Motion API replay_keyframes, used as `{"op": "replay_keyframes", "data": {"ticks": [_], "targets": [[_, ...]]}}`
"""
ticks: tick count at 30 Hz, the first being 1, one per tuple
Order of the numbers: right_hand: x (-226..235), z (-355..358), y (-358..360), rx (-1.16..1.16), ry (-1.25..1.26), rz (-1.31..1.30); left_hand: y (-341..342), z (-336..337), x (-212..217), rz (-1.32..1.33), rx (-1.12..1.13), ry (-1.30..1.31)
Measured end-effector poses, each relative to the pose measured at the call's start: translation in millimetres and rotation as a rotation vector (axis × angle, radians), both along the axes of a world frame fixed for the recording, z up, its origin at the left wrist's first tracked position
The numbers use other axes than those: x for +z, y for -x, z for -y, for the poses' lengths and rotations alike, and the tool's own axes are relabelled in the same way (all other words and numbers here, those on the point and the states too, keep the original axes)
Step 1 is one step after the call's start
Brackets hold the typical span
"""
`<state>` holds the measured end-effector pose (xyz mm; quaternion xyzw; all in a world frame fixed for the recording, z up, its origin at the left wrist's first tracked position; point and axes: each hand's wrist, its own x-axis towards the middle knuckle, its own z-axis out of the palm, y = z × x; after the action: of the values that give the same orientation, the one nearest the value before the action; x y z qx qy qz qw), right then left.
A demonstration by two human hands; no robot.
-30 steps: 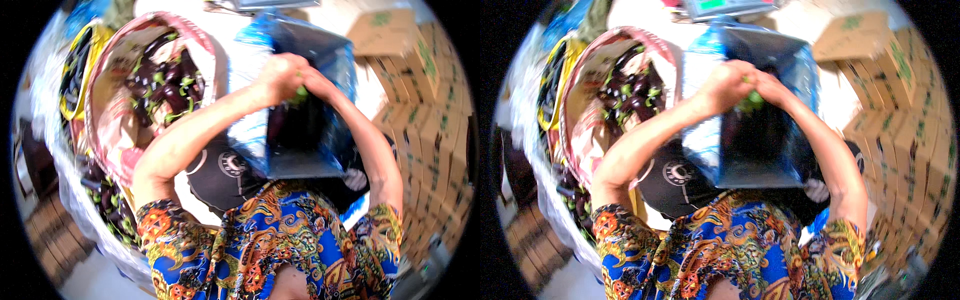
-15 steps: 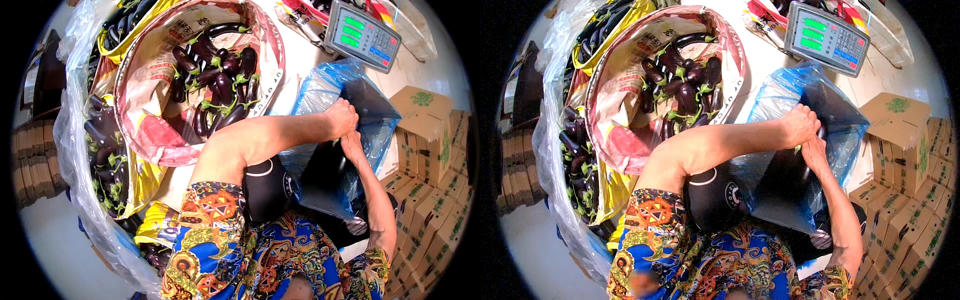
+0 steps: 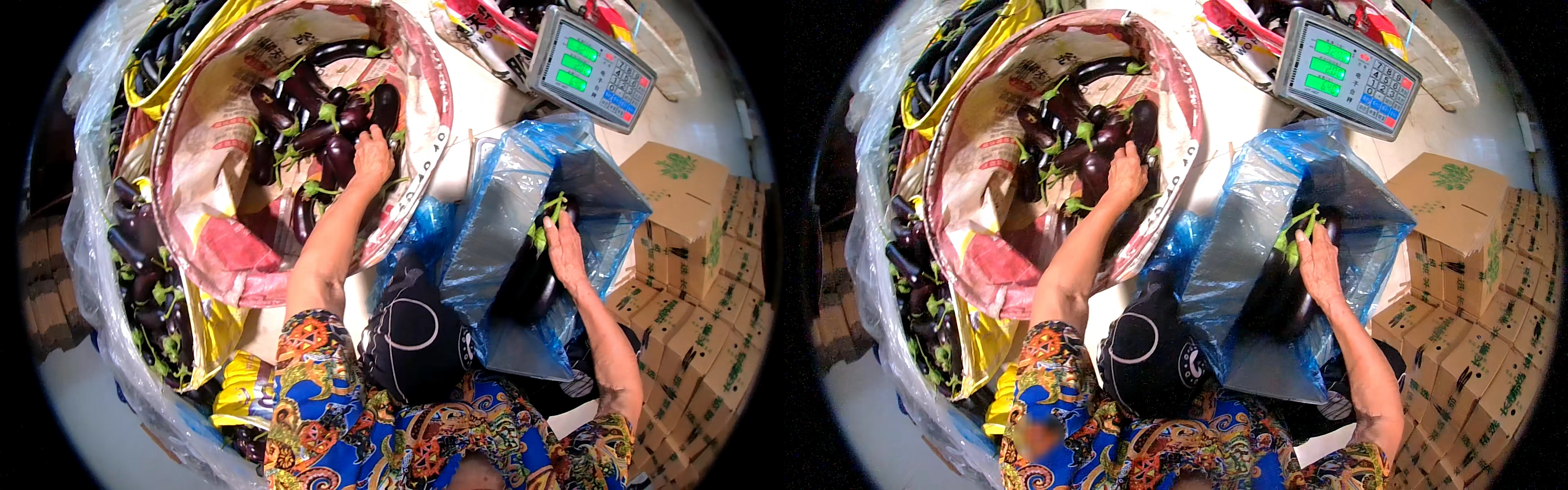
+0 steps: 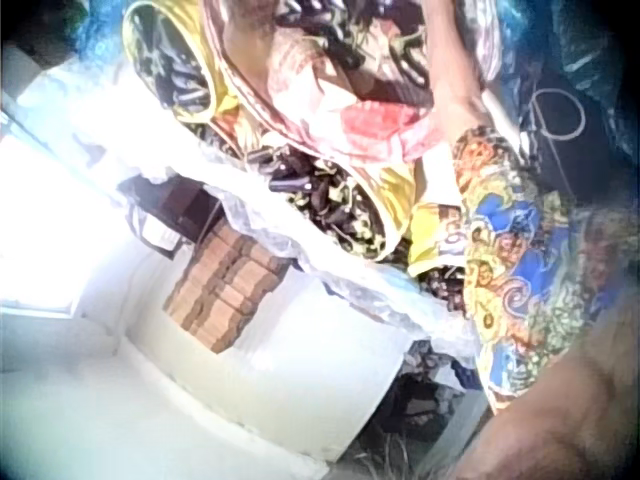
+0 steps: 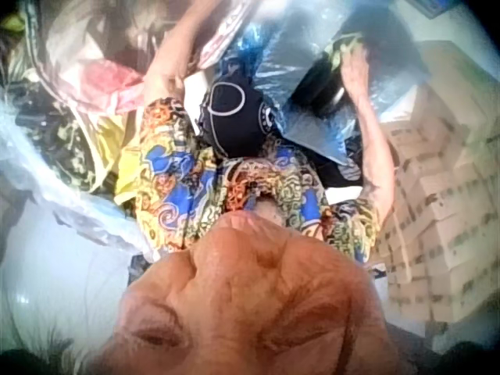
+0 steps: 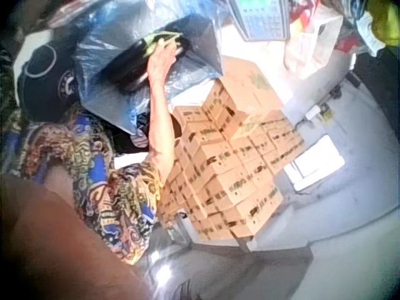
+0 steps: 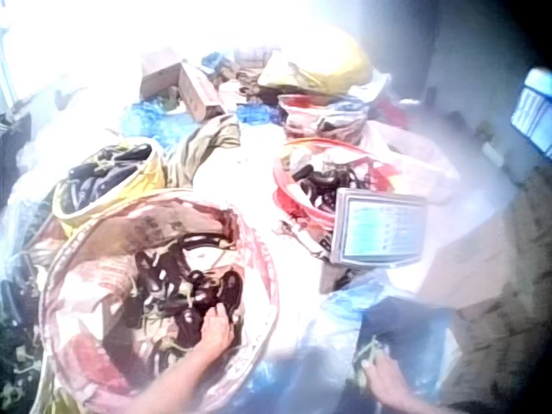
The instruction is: The person assembles a cardboard box using a tape dispenser, lines it with a blue plastic bag, and then transfers eggplants by hand from a large sack into the box.
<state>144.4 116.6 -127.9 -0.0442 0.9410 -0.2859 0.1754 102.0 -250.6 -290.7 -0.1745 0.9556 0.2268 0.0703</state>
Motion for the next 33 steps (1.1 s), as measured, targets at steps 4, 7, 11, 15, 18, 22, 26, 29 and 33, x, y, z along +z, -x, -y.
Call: {"op": "replay_keyframes", "data": {"ticks": [4, 7, 11, 15, 18, 22, 26, 29, 33], "targets": [[2.8, 1.4, 0.1, -0.046, -0.032, 0.055, 22.3, -4.3, -11.9, 0.125, 0.172, 0.118], [9.4, 2.4, 4.6, -0.134, 0.045, 0.127, 29.4, 19.8, -0.9, 0.024, 0.383, -0.814], [15.0, -3.4, 11.7, -0.273, 0.148, 0.194, 0.2, 37.4, 53.5, -0.023, 0.411, -1.515], [15.7, -2.7, 14.7, -0.244, 0.115, 0.21, -38.1, 30.7, 134.7, -0.146, 0.285, -1.589], [30.9, -7.0, 23.1, -0.208, 0.179, 0.126, -57.0, 21.9, 177.0, -0.182, 0.145, -1.578], [46.2, -37.5, 43.7, -0.152, 0.251, -0.108, -63.5, -8.8, 226.9, -0.041, 0.038, -1.535], [54.8, -65.3, 59.7, -0.252, 0.211, -0.128, -60.1, -54.7, 261.2, 0.206, -0.13, -1.543], [59.2, -78.2, 56.1, -0.291, 0.162, -0.046, -53.3, -100.6, 270.8, 0.462, -0.235, -1.48], [65.5, -80.7, 45.4, -0.219, 0.086, -0.057, -45.0, -176.7, 261.5, 0.68, -0.212, -1.455]]}}
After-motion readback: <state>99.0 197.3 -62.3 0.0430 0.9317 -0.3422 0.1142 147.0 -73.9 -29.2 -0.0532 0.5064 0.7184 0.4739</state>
